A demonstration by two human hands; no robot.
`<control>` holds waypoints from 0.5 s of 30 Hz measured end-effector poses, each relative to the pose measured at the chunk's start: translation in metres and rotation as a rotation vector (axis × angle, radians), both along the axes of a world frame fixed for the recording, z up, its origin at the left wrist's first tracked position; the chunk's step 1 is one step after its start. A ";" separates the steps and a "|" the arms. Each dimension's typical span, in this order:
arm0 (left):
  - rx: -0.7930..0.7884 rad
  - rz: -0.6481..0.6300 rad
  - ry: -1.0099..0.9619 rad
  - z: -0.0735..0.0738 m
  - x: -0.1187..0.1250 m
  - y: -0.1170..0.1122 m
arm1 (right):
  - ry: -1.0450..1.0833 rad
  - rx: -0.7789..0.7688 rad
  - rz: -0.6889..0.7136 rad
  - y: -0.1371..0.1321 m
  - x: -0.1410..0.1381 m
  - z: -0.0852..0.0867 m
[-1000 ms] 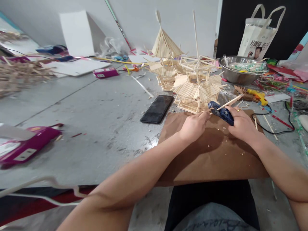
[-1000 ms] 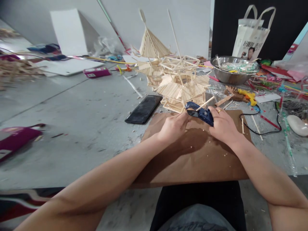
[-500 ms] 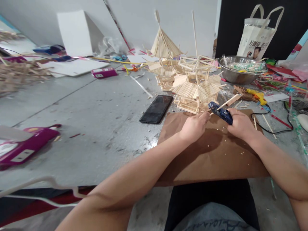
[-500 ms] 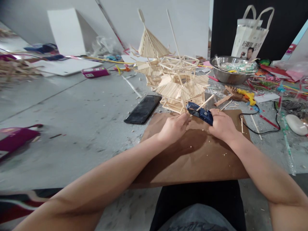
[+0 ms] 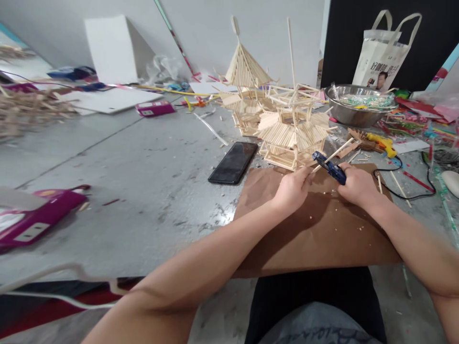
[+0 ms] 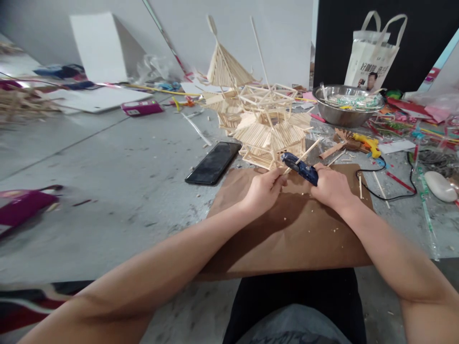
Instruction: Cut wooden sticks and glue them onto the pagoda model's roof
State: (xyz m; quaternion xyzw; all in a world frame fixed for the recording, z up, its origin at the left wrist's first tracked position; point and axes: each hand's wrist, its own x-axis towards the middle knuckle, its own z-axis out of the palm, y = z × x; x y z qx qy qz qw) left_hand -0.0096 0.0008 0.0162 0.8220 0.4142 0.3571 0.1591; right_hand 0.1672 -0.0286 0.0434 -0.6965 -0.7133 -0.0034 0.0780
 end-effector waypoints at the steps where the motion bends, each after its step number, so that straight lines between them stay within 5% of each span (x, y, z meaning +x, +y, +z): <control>1: -0.022 -0.003 -0.039 0.000 0.001 0.000 | 0.003 0.004 -0.006 0.000 0.000 -0.001; 15: -0.083 0.043 -0.296 -0.003 0.004 -0.002 | 0.099 0.055 -0.026 -0.008 -0.010 0.001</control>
